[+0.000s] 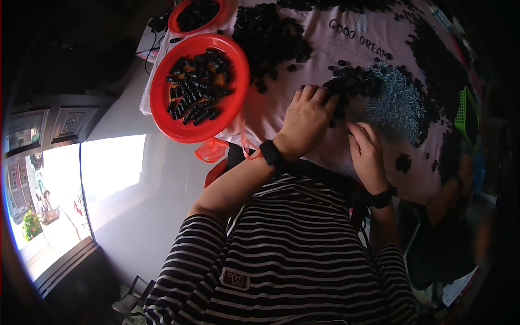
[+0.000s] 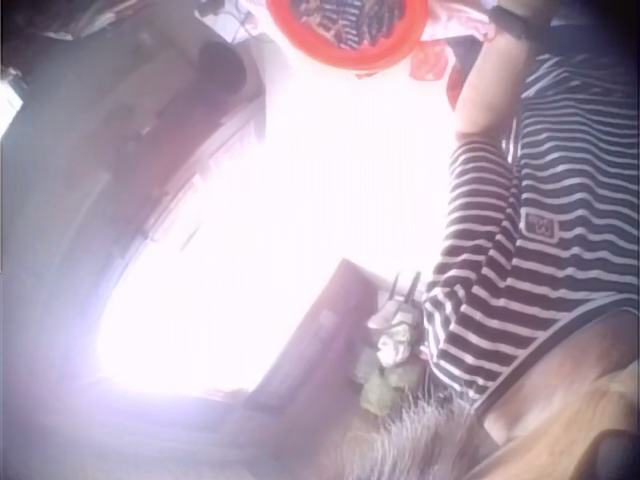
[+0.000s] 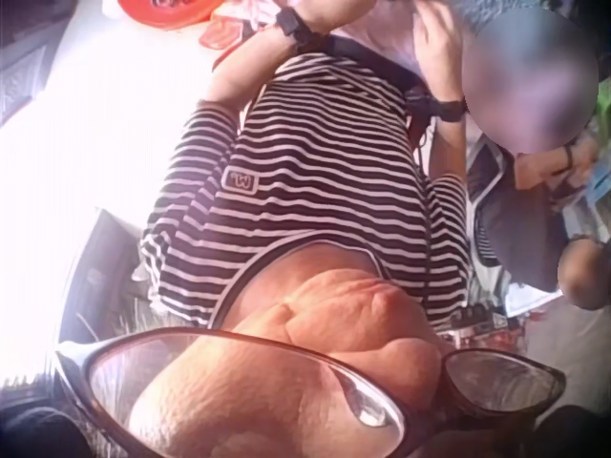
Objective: Assembling small black plastic components for shoe manufacturing by hand.
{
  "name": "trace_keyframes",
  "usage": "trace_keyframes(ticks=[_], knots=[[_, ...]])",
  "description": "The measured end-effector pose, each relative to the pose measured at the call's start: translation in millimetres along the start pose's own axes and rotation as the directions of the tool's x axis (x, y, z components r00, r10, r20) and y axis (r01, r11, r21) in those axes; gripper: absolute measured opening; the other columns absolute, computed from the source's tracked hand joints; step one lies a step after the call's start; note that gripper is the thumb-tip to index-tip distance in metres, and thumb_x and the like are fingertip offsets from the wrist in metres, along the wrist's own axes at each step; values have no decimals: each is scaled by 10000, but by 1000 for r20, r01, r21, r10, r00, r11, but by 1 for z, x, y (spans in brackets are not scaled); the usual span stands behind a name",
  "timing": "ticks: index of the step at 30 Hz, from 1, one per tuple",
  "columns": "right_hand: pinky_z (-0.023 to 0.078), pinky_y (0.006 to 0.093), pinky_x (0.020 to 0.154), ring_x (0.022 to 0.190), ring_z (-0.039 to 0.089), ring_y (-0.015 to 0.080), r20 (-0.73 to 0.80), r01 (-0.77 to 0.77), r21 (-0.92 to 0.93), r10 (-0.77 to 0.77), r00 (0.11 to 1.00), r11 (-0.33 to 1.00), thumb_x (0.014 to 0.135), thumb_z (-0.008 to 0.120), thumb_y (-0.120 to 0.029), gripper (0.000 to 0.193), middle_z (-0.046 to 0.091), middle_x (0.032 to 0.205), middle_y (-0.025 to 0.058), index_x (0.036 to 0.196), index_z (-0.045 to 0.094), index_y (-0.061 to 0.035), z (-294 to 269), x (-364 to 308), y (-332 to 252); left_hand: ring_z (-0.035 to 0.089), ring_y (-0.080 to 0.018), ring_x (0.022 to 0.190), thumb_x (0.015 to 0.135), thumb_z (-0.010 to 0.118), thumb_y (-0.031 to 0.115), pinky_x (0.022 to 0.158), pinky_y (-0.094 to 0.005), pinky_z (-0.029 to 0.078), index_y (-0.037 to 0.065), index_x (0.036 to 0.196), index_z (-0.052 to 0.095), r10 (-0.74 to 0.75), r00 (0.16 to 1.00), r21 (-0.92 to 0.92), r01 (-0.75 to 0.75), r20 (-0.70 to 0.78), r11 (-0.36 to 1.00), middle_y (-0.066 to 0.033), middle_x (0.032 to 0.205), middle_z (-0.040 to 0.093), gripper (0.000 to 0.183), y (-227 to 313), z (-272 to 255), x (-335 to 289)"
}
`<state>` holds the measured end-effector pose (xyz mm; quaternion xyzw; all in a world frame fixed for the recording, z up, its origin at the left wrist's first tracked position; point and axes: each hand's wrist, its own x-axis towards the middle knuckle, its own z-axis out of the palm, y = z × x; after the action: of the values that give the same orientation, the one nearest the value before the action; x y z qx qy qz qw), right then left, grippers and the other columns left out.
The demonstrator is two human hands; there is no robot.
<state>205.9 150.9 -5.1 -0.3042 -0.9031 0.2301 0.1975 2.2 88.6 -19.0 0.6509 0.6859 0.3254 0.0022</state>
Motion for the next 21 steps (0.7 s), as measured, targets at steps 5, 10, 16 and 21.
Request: trace_keyframes(ticks=[5,10,16,21], knots=[[496,426,956,1124,592,343,57,37,40,-39,998,999,873,710,-10,473,586,1259,147,1337,618,-24,3,20,-7,610,-333,1083,851,662,92,943,-437,484,88,1250,677,-25,996,-21,27,85,999,-117,1158,674,399,-7,-9,-13],[459,443,1019,1188,533,351,137,104,-121,-88,987,987,835,752,-32,626,528,1345,144,1427,548,-42,12,43,-22,607,-334,1062,842,679,83,932,-438,487,63,1239,675,-14,998,-77,19,62,997,-107,1129,678,398,-12,-20,-33],[466,443,1004,1171,536,350,122,176,-104,-163,979,979,839,750,-21,596,537,1313,142,1406,569,-31,22,40,-19,602,-349,1092,815,726,76,945,-454,494,68,1308,646,-85,993,-96,77,-80,992,-128,1223,652,500,-20,-27,-58],[490,425,945,1113,572,335,99,178,-58,-172,980,982,868,704,23,489,568,1222,136,1348,616,-16,30,33,-23,596,-365,1052,794,758,112,932,-456,502,48,1381,581,-221,974,-33,219,-51,975,-167,1213,618,616,-19,-29,-69]])
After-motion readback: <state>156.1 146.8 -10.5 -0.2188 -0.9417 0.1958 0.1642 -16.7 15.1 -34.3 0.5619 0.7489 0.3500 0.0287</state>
